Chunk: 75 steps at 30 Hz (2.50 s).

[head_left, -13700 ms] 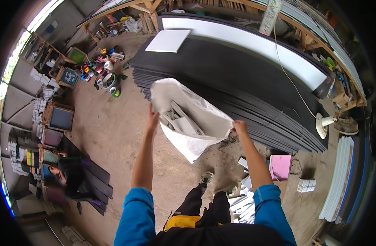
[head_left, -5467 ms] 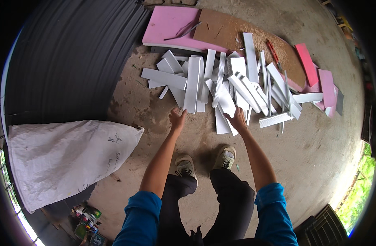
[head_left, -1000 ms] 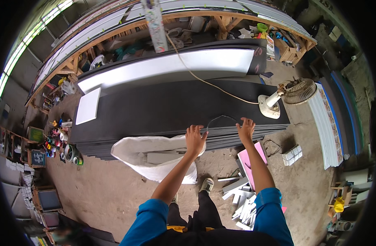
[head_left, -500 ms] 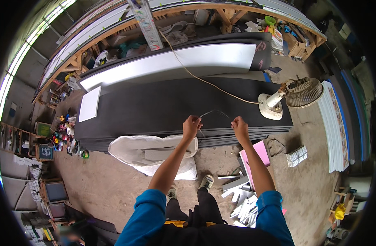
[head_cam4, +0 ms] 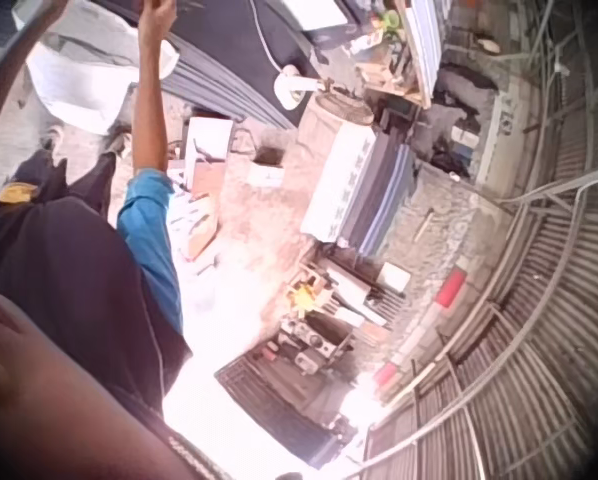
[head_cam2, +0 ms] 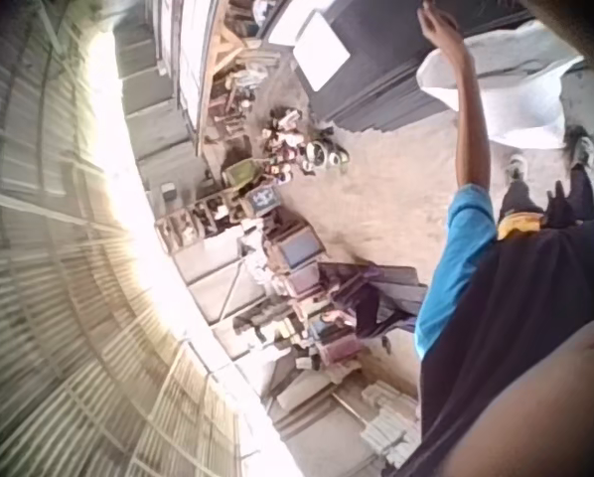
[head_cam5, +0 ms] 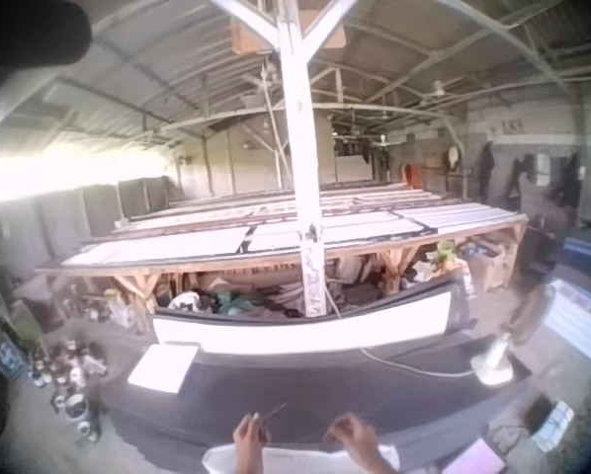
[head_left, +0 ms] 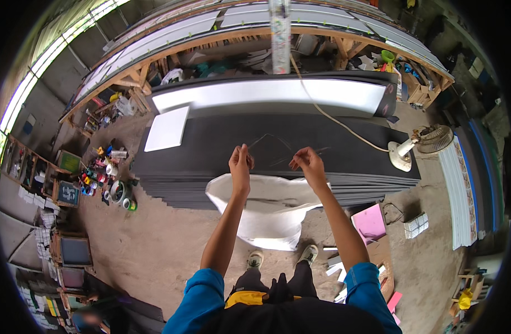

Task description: The person gathers white foam strips from the floor and places them into a white sack. They then pick up pink foam sheets and a cardboard piece, moving them aside within the workshop.

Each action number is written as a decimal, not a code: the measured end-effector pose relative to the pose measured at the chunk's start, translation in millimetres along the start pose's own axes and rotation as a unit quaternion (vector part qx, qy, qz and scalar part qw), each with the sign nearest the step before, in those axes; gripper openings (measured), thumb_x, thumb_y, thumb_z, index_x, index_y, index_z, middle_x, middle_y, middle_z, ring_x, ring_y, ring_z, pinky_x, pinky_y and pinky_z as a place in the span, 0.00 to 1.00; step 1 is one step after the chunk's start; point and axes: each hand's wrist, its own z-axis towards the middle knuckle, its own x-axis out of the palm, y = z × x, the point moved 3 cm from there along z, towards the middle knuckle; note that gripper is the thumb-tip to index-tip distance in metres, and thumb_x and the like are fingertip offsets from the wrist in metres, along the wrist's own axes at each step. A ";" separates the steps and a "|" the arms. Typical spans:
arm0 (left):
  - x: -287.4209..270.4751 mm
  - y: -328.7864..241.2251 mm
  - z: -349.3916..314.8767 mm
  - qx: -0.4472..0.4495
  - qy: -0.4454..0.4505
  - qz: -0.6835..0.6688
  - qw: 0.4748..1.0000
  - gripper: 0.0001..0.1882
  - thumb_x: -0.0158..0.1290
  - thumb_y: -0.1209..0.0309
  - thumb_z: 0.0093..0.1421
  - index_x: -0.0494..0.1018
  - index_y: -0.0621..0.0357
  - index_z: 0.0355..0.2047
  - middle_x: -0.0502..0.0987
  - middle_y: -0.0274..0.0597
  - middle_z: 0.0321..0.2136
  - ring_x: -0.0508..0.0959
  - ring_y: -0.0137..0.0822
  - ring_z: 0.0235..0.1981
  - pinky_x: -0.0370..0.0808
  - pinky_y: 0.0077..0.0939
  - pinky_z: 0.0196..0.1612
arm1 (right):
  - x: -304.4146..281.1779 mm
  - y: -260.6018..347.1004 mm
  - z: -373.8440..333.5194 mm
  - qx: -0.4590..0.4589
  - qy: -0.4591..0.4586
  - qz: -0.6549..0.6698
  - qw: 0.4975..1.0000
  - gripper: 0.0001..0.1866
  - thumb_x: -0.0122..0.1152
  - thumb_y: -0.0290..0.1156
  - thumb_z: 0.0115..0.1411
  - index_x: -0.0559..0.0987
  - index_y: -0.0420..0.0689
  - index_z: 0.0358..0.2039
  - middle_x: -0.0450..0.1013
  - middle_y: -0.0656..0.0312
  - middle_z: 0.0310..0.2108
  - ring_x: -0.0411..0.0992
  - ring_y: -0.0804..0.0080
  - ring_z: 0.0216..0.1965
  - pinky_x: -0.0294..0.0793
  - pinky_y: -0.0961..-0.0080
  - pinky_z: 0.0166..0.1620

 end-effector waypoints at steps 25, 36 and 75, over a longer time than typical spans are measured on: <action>78.4 181.1 -347.0 0.099 0.496 0.382 0.774 0.17 0.51 0.74 0.50 0.65 0.54 0.42 0.64 0.47 0.44 0.63 0.47 0.47 0.60 0.39 0.50 | -137.7 -98.8 -415.3 0.158 -0.369 -0.388 0.830 0.09 0.50 0.33 0.56 0.76 0.44 0.34 0.71 0.54 0.32 0.70 0.60 0.37 0.68 0.71 0.39; 54.8 427.1 -573.0 -0.059 0.604 0.536 0.587 0.11 0.51 0.70 0.51 0.70 0.55 0.36 0.71 0.45 0.35 0.68 0.44 0.41 0.63 0.36 0.47 | -278.7 -238.2 -824.9 0.499 -0.475 -0.236 0.686 0.10 0.48 0.33 0.53 0.76 0.44 0.32 0.74 0.54 0.29 0.73 0.59 0.33 0.71 0.69 0.36; 114.0 880.5 -547.4 0.082 0.512 0.426 0.741 0.44 0.59 0.66 0.36 0.50 0.70 0.52 0.72 0.61 0.32 0.75 0.49 0.34 0.73 0.36 0.38 | -471.0 -560.6 -797.6 0.239 -0.562 -0.127 0.782 0.35 0.54 0.26 0.37 0.59 0.37 0.50 0.68 0.55 0.27 0.66 0.69 0.25 0.67 0.77 0.32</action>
